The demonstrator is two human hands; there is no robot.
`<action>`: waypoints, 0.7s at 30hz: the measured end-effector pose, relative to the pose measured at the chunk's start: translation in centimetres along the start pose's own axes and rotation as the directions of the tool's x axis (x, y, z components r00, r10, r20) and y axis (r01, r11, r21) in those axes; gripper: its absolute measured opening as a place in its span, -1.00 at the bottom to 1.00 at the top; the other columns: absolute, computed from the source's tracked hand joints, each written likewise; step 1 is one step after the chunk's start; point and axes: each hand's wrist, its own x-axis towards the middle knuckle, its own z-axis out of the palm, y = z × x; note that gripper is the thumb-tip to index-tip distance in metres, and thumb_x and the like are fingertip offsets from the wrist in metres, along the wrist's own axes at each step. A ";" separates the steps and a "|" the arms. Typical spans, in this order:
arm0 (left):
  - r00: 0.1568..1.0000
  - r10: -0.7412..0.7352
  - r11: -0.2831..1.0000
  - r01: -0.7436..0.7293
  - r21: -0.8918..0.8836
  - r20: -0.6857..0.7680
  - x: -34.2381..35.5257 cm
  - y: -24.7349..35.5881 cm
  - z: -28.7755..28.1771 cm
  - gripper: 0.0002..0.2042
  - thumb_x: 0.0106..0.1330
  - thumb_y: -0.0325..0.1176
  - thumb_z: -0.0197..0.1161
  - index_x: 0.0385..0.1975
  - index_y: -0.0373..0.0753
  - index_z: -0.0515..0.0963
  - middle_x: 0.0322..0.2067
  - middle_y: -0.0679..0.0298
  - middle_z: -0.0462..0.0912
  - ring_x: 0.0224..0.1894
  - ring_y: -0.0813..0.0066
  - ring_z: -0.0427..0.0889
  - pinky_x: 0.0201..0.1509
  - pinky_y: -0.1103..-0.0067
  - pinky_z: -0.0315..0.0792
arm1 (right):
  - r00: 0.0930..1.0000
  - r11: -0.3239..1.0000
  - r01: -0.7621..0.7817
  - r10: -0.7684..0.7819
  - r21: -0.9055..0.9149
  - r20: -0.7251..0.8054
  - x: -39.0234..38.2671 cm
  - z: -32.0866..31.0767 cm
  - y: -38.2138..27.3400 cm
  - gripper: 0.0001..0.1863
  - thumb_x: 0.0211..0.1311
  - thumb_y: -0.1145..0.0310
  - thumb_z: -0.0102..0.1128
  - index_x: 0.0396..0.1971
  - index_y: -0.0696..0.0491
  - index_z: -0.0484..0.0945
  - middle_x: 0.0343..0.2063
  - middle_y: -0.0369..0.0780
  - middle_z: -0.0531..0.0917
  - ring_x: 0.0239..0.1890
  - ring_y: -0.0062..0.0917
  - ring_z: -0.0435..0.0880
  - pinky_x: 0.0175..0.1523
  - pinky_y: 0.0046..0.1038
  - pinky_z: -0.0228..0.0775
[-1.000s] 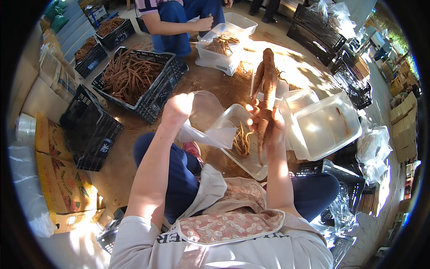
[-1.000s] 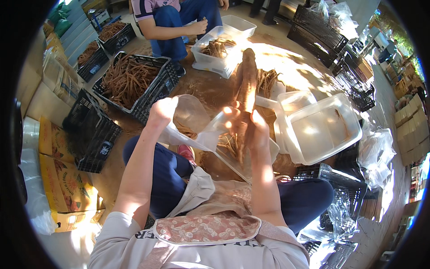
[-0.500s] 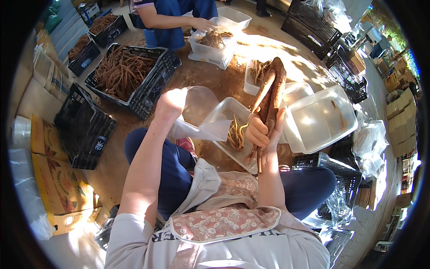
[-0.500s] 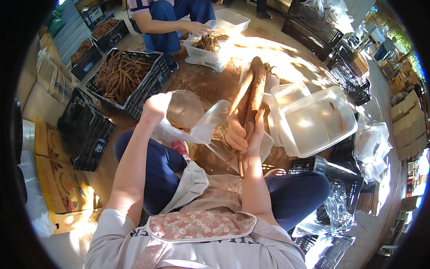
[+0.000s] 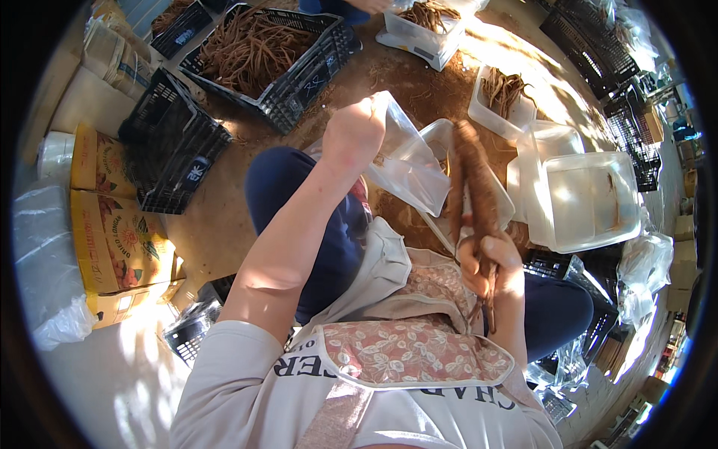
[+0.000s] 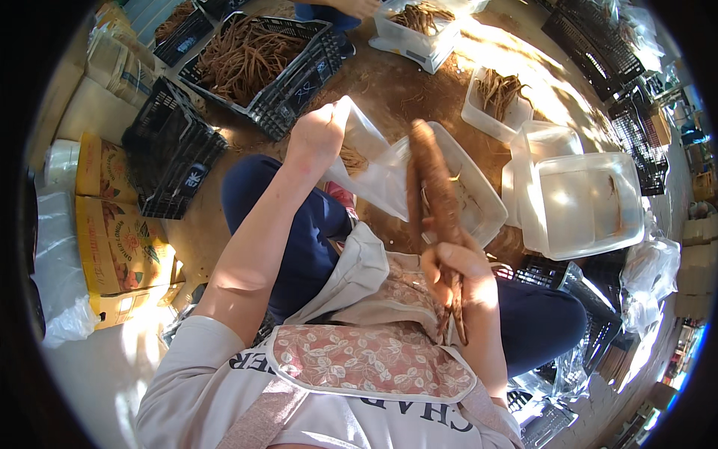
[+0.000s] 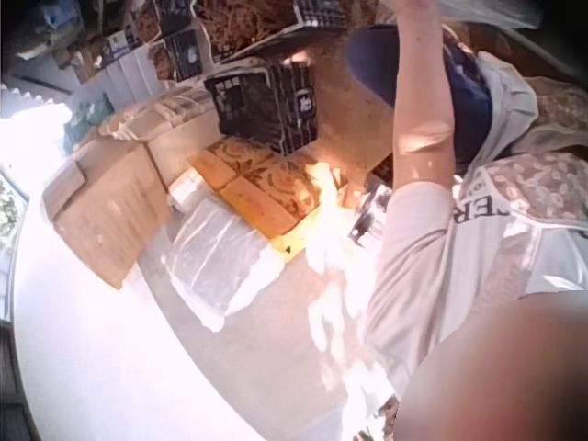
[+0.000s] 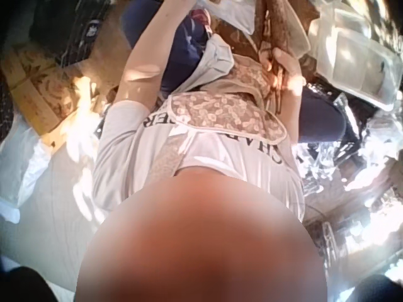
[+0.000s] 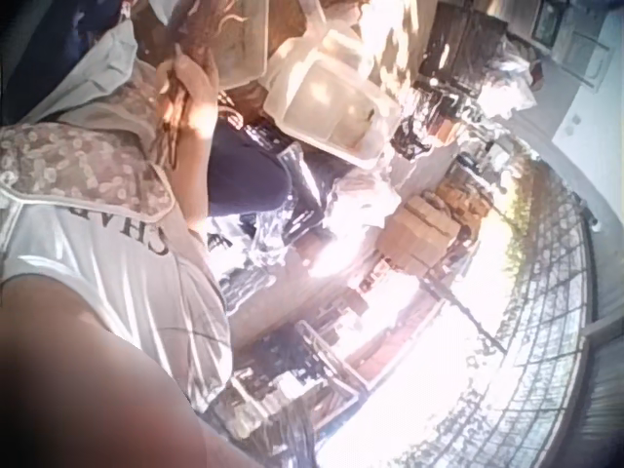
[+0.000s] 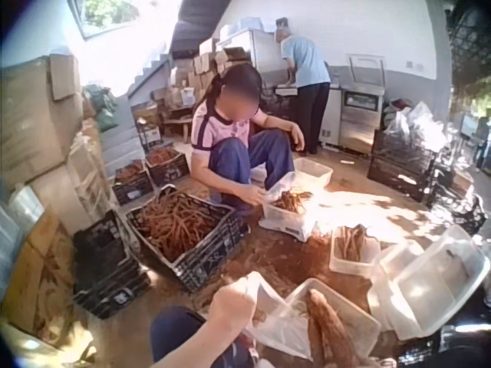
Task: The person sits on the floor and repeatedly picks dried roots from a plastic container, places them into a clear plastic bag, and sets the filled bag aside. The person handles the roots by hand and uses no tools.
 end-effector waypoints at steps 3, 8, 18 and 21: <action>0.995 -0.101 0.995 0.100 0.028 0.022 -1.6 1.5 0.3 -0.57 0.32 -0.04 -0.16 -0.31 -0.30 0.52 -0.37 -0.14 0.55 -0.26 -0.11 0.52 -0.20 0.24 0.39 | 0.967 0.969 -0.245 0.246 0.014 -0.069 -0.9 0.1 1.2 -0.69 0.13 0.24 0.08 -0.46 0.22 0.35 -0.79 -0.19 0.40 -0.91 -0.60 0.28 -0.82 -0.63 0.11; 0.989 -0.007 0.991 -0.013 0.136 0.147 -5.3 3.7 1.6 -0.66 0.33 -0.10 -0.15 -0.23 -0.16 0.54 -0.53 -0.08 0.55 -0.40 -0.07 0.54 -0.32 0.27 0.43 | 0.883 0.880 -0.462 0.445 -0.112 -0.152 1.3 -1.0 1.3 -0.67 0.14 0.11 0.10 -0.48 0.11 0.41 -0.77 -0.27 0.43 -0.87 -0.69 0.28 -0.81 -0.66 0.05; 0.885 0.278 0.941 -0.329 0.079 0.374 -14.3 5.2 4.9 -0.64 0.29 -0.15 0.02 0.04 -0.13 0.38 -0.76 0.20 0.51 -0.73 0.26 0.52 -0.67 0.43 0.39 | 0.866 0.971 -0.147 0.035 -0.186 -0.498 8.6 -7.9 8.7 -0.65 0.24 0.07 -0.03 -0.46 0.06 0.49 -0.69 -0.28 0.49 -0.78 -0.61 0.39 -0.73 -0.61 0.15; 0.863 0.287 0.936 -0.346 0.071 0.415 -14.4 5.1 5.0 -0.63 0.28 -0.14 0.03 0.04 -0.12 0.39 -0.78 0.19 0.49 -0.75 0.25 0.50 -0.70 0.42 0.38 | 0.857 0.938 -0.183 0.007 -0.293 -0.515 10.0 -9.1 10.3 -0.65 0.24 0.07 -0.03 -0.45 0.07 0.50 -0.68 -0.28 0.50 -0.77 -0.61 0.40 -0.72 -0.61 0.16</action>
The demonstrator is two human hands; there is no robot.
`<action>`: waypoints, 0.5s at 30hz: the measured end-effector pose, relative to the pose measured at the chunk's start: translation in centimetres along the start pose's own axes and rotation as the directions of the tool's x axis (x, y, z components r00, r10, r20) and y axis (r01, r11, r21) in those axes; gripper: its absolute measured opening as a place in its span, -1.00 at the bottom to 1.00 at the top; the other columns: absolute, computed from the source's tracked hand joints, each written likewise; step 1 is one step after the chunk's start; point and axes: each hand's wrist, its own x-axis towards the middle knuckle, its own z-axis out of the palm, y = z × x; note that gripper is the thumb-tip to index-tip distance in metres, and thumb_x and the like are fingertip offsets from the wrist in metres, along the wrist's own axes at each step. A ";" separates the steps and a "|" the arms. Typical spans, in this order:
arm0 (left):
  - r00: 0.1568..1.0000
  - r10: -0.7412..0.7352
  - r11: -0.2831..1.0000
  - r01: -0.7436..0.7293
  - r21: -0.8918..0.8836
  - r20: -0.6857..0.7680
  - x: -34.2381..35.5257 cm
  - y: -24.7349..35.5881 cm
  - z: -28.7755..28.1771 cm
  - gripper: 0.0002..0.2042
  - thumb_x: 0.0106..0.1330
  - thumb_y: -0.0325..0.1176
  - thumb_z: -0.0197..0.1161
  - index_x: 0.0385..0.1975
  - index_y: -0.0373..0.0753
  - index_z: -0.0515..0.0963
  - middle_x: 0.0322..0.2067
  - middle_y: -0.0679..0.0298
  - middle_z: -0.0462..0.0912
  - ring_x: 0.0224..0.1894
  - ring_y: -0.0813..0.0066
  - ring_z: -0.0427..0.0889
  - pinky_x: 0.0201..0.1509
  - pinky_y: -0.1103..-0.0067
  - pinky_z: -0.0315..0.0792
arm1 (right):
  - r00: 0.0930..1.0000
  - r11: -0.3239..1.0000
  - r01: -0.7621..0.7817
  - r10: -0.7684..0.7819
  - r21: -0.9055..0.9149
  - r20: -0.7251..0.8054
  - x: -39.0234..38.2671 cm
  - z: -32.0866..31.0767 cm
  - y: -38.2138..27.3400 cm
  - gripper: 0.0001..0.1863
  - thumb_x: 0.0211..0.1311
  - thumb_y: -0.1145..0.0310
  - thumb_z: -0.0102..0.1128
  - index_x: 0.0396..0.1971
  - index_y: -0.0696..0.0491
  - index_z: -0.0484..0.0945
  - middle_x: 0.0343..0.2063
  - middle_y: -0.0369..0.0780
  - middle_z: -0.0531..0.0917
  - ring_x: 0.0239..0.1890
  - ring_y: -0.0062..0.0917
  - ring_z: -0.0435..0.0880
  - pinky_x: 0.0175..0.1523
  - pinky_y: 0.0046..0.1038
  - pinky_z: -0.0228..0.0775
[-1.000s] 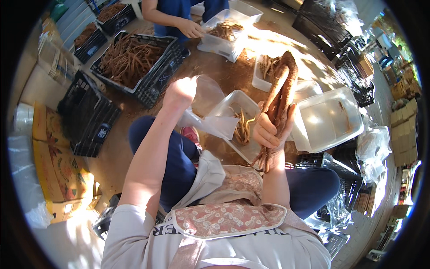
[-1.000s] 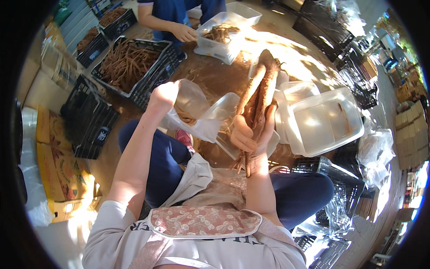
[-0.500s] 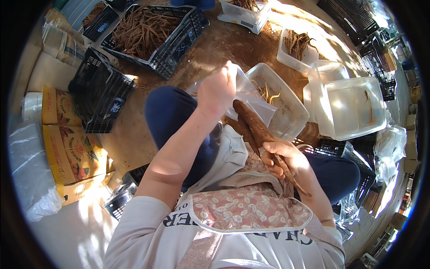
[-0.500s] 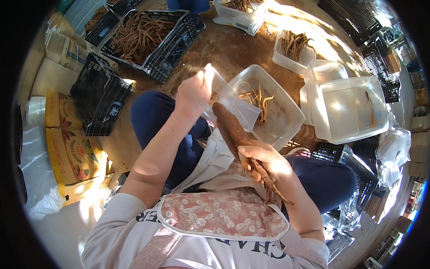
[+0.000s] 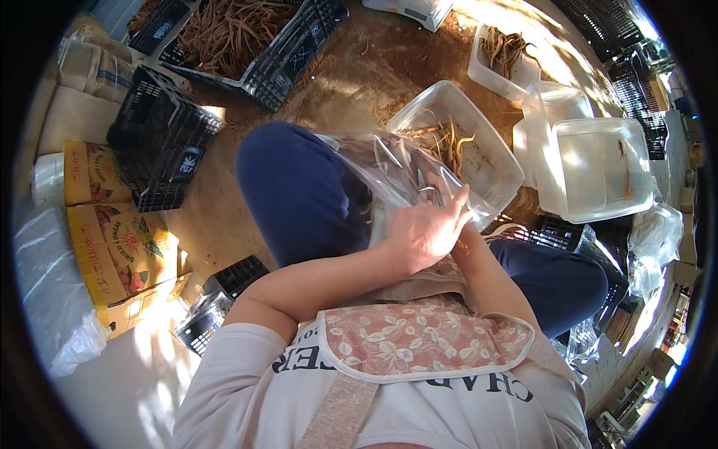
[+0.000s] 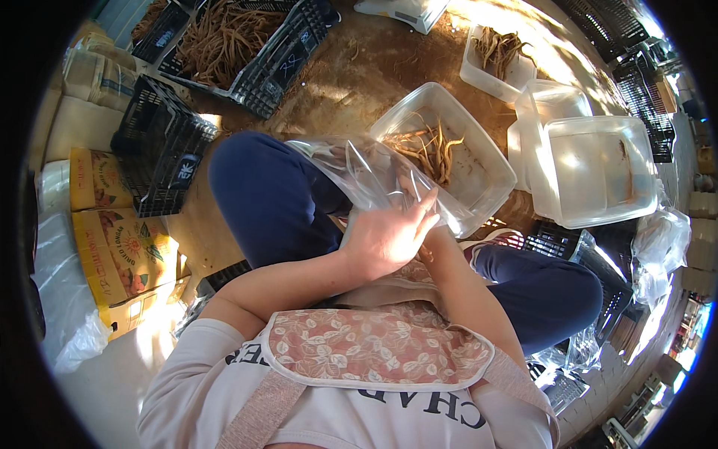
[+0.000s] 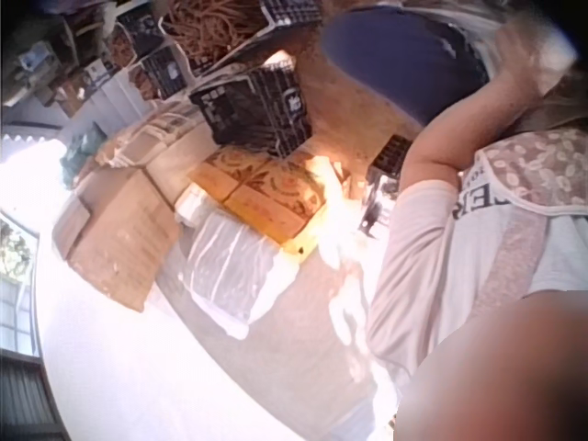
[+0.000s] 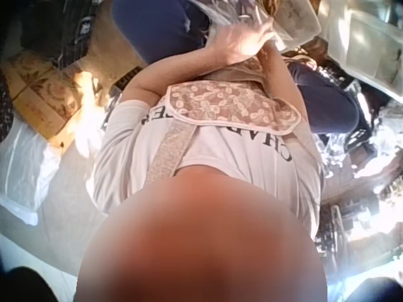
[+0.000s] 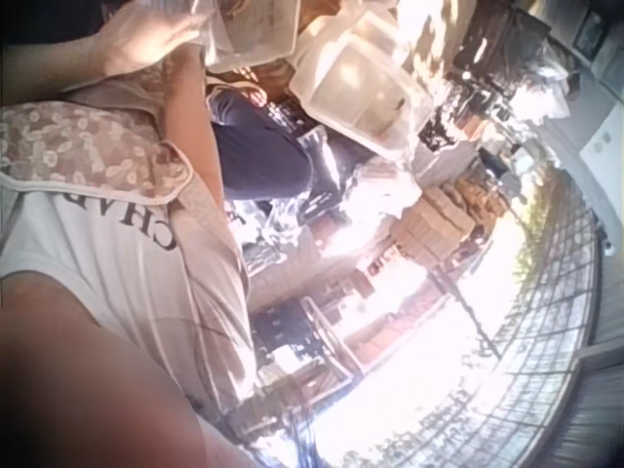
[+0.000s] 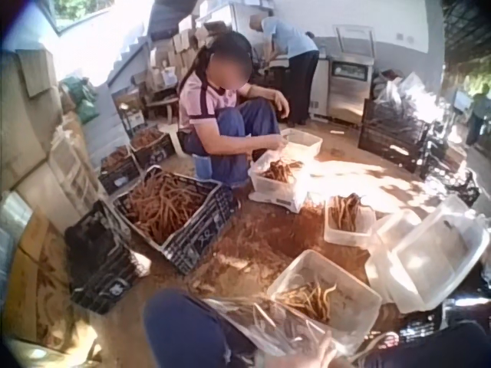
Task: The person sits on the floor and repeatedly picks dried roots from a plastic container, places them into a clear plastic bag, and sets the filled bag aside. The person handles the roots by hand and uses no tools.
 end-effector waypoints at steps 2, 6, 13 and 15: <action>1.000 0.012 1.000 -0.012 -0.007 -0.005 -0.5 0.1 0.1 -0.63 0.28 -0.13 0.03 0.04 -0.10 0.40 -0.80 0.19 0.47 -0.76 0.23 0.49 -0.72 0.41 0.36 | 1.000 0.999 0.002 -0.002 -0.050 0.000 0.3 0.1 0.4 -0.66 0.24 0.07 -0.02 -0.45 0.07 0.50 -0.68 -0.28 0.50 -0.76 -0.61 0.40 -0.71 -0.61 0.16; 0.970 0.153 0.986 -0.138 -0.092 0.190 -2.1 0.5 1.0 -0.60 0.23 -0.25 0.02 0.03 -0.32 0.38 -0.84 0.20 0.46 -0.76 0.24 0.51 -0.71 0.39 0.37 | 1.000 0.993 -0.008 0.010 -0.119 0.015 -0.2 0.0 0.9 -0.66 0.24 0.08 -0.02 -0.44 0.07 0.50 -0.67 -0.27 0.50 -0.75 -0.61 0.41 -0.70 -0.61 0.17; 0.983 0.073 0.992 -0.054 -0.113 0.171 -2.2 -1.2 2.6 -0.58 0.24 -0.24 -0.01 0.04 -0.35 0.37 -0.78 0.13 0.50 -0.71 0.18 0.54 -0.66 0.37 0.39 | 1.000 0.972 -0.005 0.012 -0.234 0.028 0.9 0.8 1.4 -0.67 0.23 0.08 -0.02 -0.43 0.07 0.50 -0.65 -0.27 0.51 -0.73 -0.61 0.42 -0.68 -0.60 0.19; 0.993 0.003 0.995 0.009 -0.098 0.115 -2.1 -1.8 2.4 -0.59 0.26 -0.19 -0.02 0.03 -0.31 0.38 -0.78 0.13 0.51 -0.70 0.18 0.54 -0.64 0.38 0.39 | 0.999 0.966 0.000 0.011 -0.260 0.041 1.3 0.9 0.9 -0.67 0.23 0.09 -0.02 -0.42 0.07 0.50 -0.65 -0.27 0.52 -0.72 -0.61 0.42 -0.67 -0.60 0.19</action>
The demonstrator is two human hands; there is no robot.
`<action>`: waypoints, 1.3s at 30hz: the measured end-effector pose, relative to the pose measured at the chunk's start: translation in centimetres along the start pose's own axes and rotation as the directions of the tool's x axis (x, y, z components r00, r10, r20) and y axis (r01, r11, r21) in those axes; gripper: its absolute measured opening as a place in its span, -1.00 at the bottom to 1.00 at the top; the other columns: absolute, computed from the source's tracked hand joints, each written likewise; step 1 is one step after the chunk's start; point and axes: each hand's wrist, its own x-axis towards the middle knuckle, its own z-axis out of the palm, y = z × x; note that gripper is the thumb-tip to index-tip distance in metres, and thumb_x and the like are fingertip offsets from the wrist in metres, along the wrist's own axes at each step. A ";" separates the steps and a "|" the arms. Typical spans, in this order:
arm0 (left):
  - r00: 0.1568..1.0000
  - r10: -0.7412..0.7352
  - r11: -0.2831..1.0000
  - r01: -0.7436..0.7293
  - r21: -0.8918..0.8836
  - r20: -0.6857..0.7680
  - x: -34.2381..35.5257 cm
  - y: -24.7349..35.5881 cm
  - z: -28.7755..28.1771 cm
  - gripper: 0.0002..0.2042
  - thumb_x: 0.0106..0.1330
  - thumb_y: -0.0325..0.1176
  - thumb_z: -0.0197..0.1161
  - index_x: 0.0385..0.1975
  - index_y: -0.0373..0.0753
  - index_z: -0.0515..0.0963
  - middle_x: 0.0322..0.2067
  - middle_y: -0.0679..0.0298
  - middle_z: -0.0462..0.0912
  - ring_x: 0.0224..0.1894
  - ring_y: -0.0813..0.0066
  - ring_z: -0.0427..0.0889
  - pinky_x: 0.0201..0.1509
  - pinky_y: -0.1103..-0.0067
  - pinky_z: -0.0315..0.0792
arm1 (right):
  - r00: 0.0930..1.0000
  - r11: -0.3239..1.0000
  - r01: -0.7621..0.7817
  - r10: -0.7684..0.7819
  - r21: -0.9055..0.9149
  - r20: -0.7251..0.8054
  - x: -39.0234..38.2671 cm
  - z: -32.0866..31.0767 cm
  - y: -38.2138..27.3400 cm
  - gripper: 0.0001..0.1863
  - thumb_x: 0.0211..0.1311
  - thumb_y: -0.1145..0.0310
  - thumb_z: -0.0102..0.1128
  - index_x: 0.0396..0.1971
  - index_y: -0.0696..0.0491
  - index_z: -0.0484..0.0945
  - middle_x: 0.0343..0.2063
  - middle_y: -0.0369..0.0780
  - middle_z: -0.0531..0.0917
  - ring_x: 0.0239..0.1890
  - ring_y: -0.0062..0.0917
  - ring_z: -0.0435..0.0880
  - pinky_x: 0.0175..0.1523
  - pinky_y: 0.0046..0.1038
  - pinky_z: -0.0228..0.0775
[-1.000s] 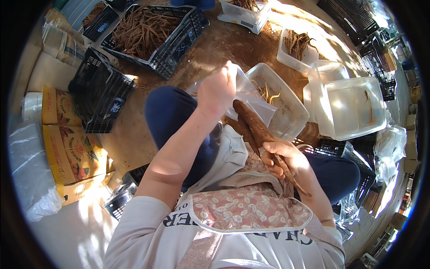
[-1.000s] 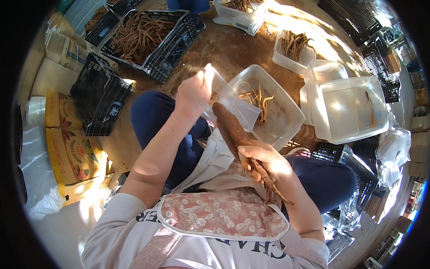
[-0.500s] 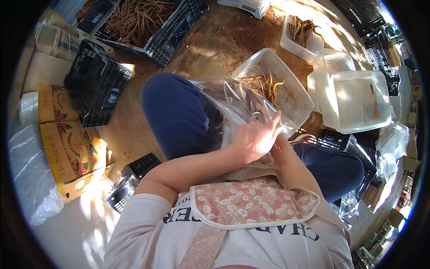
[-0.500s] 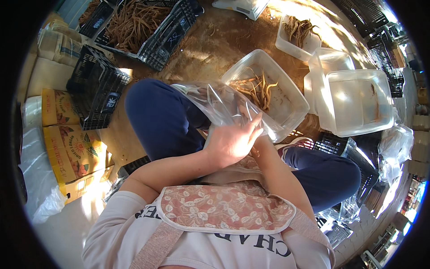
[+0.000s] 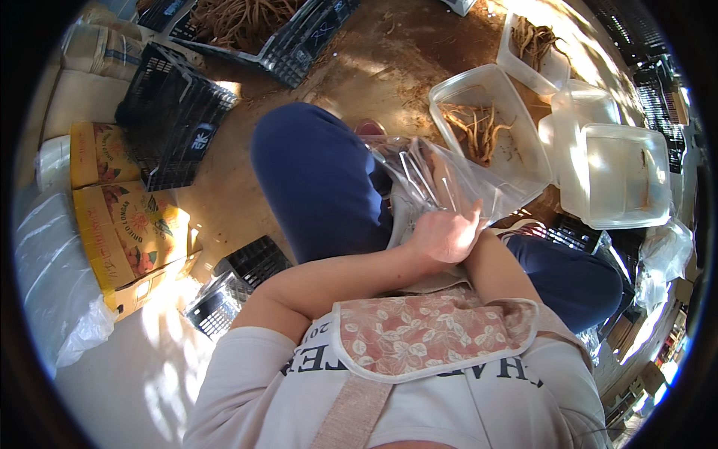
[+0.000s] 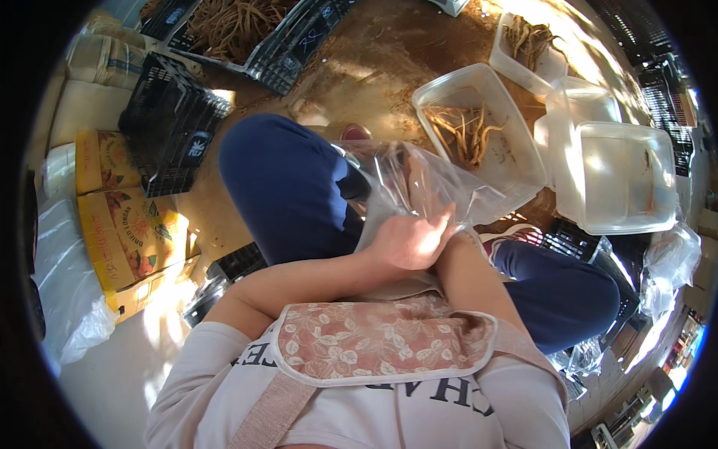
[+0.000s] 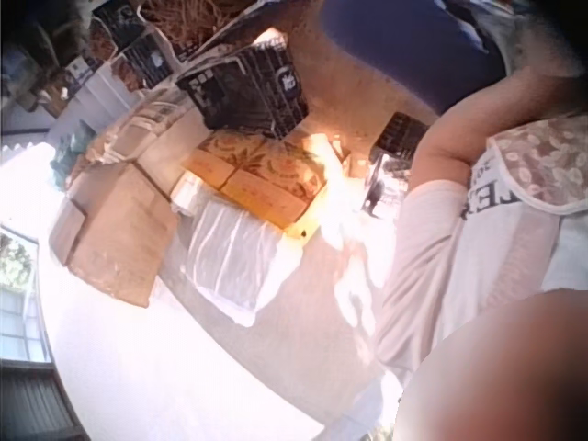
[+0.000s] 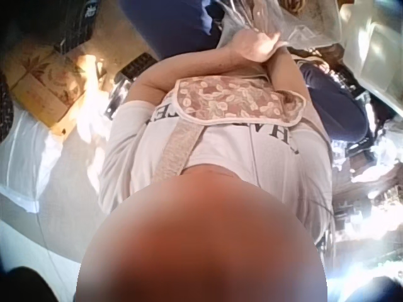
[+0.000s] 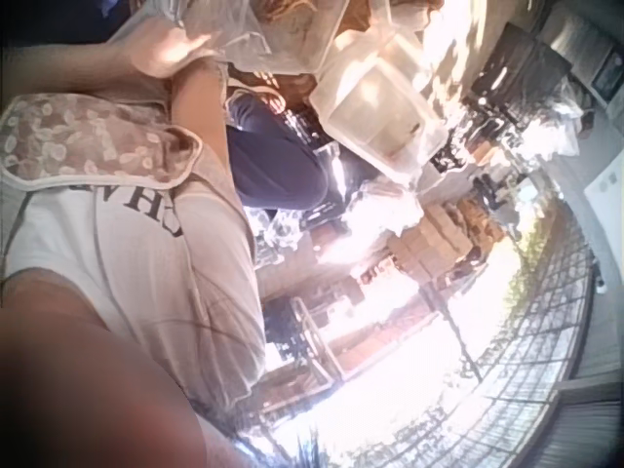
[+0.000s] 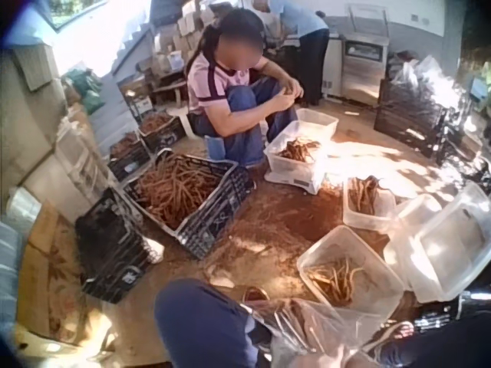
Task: The person sits on the floor and repeatedly picks dried roots from a plastic container, places them into a clear plastic bag, and sets the filled bag aside. The person handles the roots by hand and uses no tools.
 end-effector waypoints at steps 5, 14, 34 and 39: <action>0.986 -0.113 0.993 0.116 0.019 -0.124 -0.3 -0.6 -0.5 -0.62 0.29 -0.09 -0.02 -0.01 -0.17 0.44 -0.81 0.19 0.47 -0.74 0.24 0.50 -0.68 0.40 0.35 | 0.997 1.000 -0.011 0.013 -0.020 0.082 -0.4 -0.8 -1.4 -0.67 0.23 0.09 -0.02 -0.41 0.08 0.51 -0.64 -0.26 0.52 -0.70 -0.61 0.43 -0.66 -0.60 0.20; 0.993 0.119 0.990 -0.120 0.080 0.015 -0.7 0.2 0.4 -0.58 0.21 -0.15 0.04 -0.03 -0.30 0.42 -0.76 0.17 0.51 -0.73 0.23 0.52 -0.70 0.40 0.34 | 0.943 1.000 -0.016 0.006 0.027 0.332 -3.2 0.6 -0.5 -0.68 0.23 0.10 -0.01 -0.39 0.08 0.51 -0.61 -0.26 0.53 -0.67 -0.61 0.44 -0.63 -0.60 0.22; 0.998 0.049 0.999 -0.048 -0.012 0.042 -0.4 -1.8 -0.8 -0.59 0.02 -0.37 0.09 -0.07 -0.35 0.38 -0.68 0.12 0.52 -0.62 0.13 0.54 -0.56 0.33 0.40 | 0.972 0.978 0.026 0.024 -0.208 0.235 1.3 2.9 1.2 -0.69 0.23 0.13 0.00 -0.35 0.09 0.52 -0.57 -0.25 0.56 -0.61 -0.61 0.48 -0.57 -0.60 0.27; 0.980 0.105 0.992 -0.092 -0.088 0.166 -0.7 -1.6 -0.7 -0.70 -0.02 -0.42 0.04 -0.26 -0.44 0.40 -0.73 0.06 0.49 -0.61 0.09 0.55 -0.56 0.30 0.41 | 0.961 0.951 0.051 0.036 -0.304 0.273 0.9 3.4 0.4 -0.69 0.23 0.14 0.00 -0.34 0.10 0.52 -0.56 -0.24 0.56 -0.60 -0.61 0.48 -0.56 -0.60 0.28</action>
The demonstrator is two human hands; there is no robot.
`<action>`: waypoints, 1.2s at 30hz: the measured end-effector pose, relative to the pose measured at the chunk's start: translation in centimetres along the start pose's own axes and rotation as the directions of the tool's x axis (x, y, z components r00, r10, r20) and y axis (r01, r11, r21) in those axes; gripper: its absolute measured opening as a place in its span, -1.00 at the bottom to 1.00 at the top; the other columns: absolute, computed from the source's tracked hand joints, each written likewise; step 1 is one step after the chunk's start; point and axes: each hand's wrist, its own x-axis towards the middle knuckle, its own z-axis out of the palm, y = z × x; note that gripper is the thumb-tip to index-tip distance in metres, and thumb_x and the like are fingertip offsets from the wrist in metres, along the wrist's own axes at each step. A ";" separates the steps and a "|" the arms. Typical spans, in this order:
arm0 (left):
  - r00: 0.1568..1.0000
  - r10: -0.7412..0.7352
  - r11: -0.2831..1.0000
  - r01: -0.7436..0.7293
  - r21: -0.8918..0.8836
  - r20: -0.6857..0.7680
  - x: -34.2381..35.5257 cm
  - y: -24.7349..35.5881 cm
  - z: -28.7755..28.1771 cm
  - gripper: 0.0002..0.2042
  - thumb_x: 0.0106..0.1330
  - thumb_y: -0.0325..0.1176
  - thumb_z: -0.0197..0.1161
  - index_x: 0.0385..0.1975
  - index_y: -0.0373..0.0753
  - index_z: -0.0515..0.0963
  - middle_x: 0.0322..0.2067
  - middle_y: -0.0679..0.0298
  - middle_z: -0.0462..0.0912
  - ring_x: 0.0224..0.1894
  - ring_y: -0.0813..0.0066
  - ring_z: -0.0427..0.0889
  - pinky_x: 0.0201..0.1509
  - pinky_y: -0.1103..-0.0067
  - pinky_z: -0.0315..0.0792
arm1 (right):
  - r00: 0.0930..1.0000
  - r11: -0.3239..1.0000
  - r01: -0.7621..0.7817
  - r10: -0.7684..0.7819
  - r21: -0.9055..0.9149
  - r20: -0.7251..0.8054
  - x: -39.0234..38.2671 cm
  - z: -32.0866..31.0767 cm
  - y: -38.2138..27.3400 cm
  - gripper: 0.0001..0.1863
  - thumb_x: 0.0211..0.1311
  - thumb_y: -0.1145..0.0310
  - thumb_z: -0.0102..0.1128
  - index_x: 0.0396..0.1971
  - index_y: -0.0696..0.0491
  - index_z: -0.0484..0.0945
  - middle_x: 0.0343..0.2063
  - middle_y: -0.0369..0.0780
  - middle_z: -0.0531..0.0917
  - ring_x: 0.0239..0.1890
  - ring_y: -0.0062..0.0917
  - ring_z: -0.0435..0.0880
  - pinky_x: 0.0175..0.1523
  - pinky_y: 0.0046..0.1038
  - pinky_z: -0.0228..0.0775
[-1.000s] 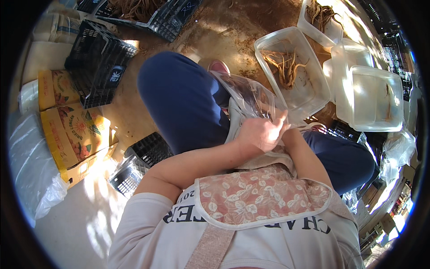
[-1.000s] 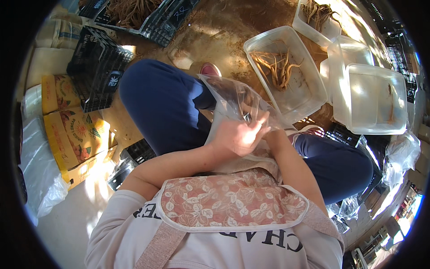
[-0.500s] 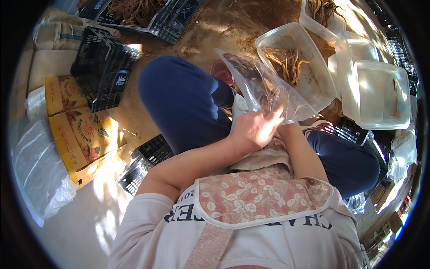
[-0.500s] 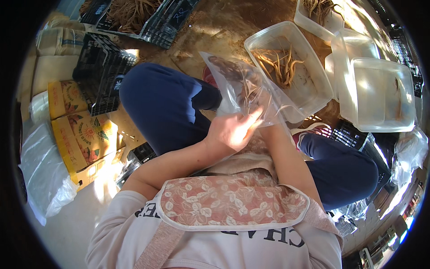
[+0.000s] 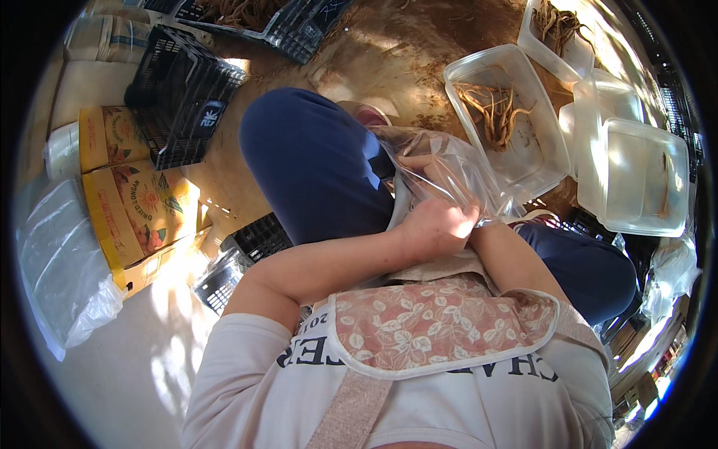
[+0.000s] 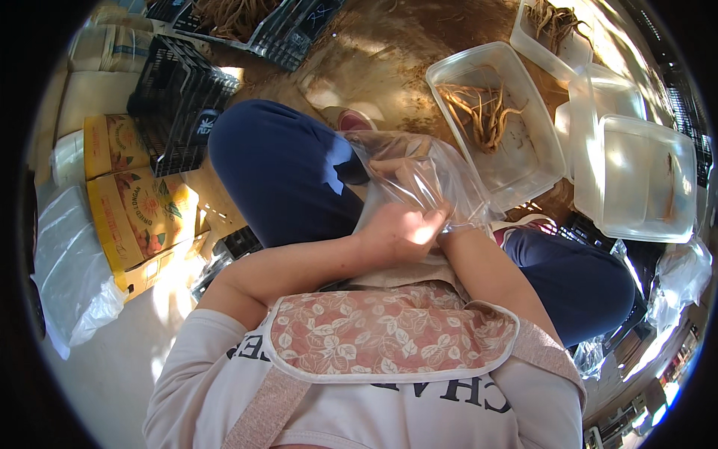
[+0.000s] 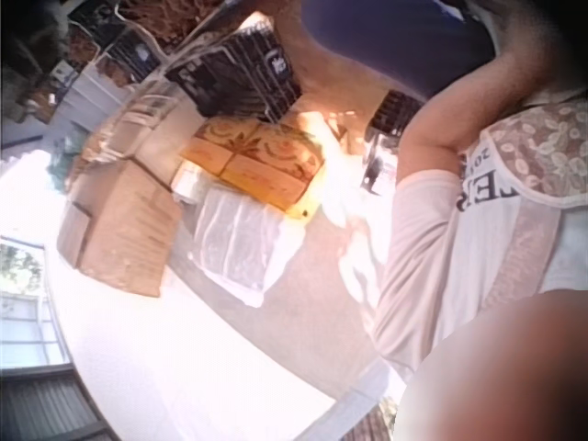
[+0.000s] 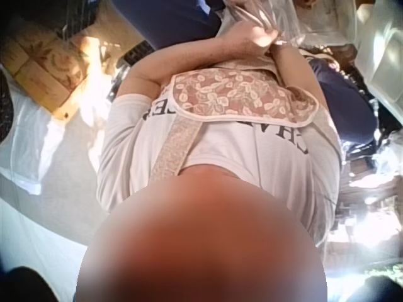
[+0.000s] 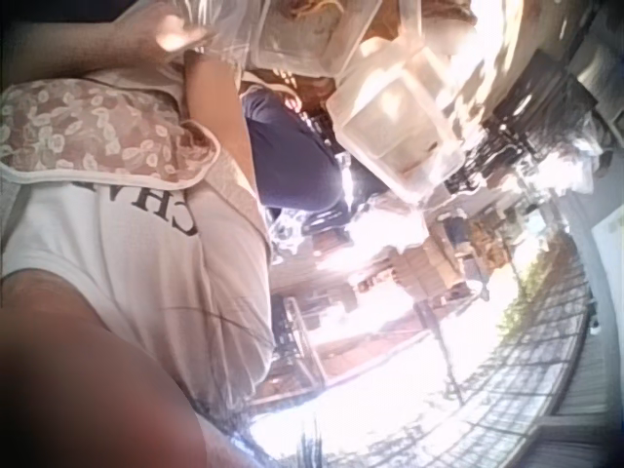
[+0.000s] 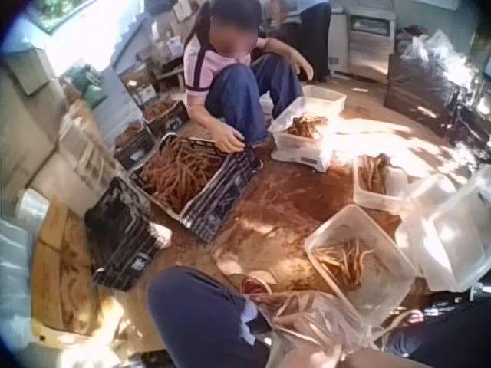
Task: The person sits on the floor and repeatedly picks dried roots from a plastic container, places them into a clear plastic bag, and sets the filled bag aside. The person handles the roots by hand and uses no tools.
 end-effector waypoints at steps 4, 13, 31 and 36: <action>0.999 0.002 1.000 -0.001 0.025 -0.036 0.1 0.0 0.4 -0.75 -0.04 -0.44 0.04 -0.35 -0.43 0.38 -0.73 0.05 0.50 -0.63 0.08 0.55 -0.58 0.30 0.41 | 0.994 0.995 0.026 -0.016 -0.096 0.106 -4.3 -1.1 -2.3 -0.69 0.23 0.14 0.00 -0.33 0.10 0.52 -0.55 -0.24 0.57 -0.58 -0.61 0.49 -0.55 -0.60 0.29; 0.997 -0.022 0.999 0.025 0.048 -0.073 -0.2 -1.1 0.5 -0.77 -0.01 -0.42 0.06 -0.34 -0.37 0.40 -0.71 0.08 0.52 -0.62 0.08 0.56 -0.56 0.31 0.42 | 0.997 0.961 0.037 -0.054 -0.274 -0.056 -0.1 -1.4 -2.3 -0.69 0.22 0.15 0.00 -0.31 0.10 0.53 -0.52 -0.24 0.58 -0.55 -0.61 0.51 -0.52 -0.60 0.31; 0.992 -0.070 0.997 0.065 -0.051 -0.107 0.4 0.0 -0.1 -0.79 0.06 -0.35 0.05 -0.33 -0.28 0.44 -0.68 0.09 0.53 -0.59 0.09 0.56 -0.57 0.30 0.40 | 1.000 0.916 0.007 -0.016 -0.402 -0.021 -0.2 -2.3 -0.7 -0.69 0.22 0.17 0.01 -0.28 0.11 0.54 -0.48 -0.23 0.60 -0.50 -0.61 0.53 -0.46 -0.60 0.35; 0.991 -0.131 0.966 0.121 -0.228 -0.026 0.9 0.3 -0.1 -0.85 0.05 -0.38 0.04 -0.43 -0.31 0.42 -0.65 0.00 0.52 -0.54 -0.03 0.54 -0.49 0.22 0.41 | 0.999 0.886 -0.011 -0.013 -0.464 -0.049 0.1 -2.1 -0.9 -0.69 0.22 0.18 0.01 -0.27 0.12 0.54 -0.47 -0.22 0.61 -0.48 -0.61 0.54 -0.45 -0.60 0.36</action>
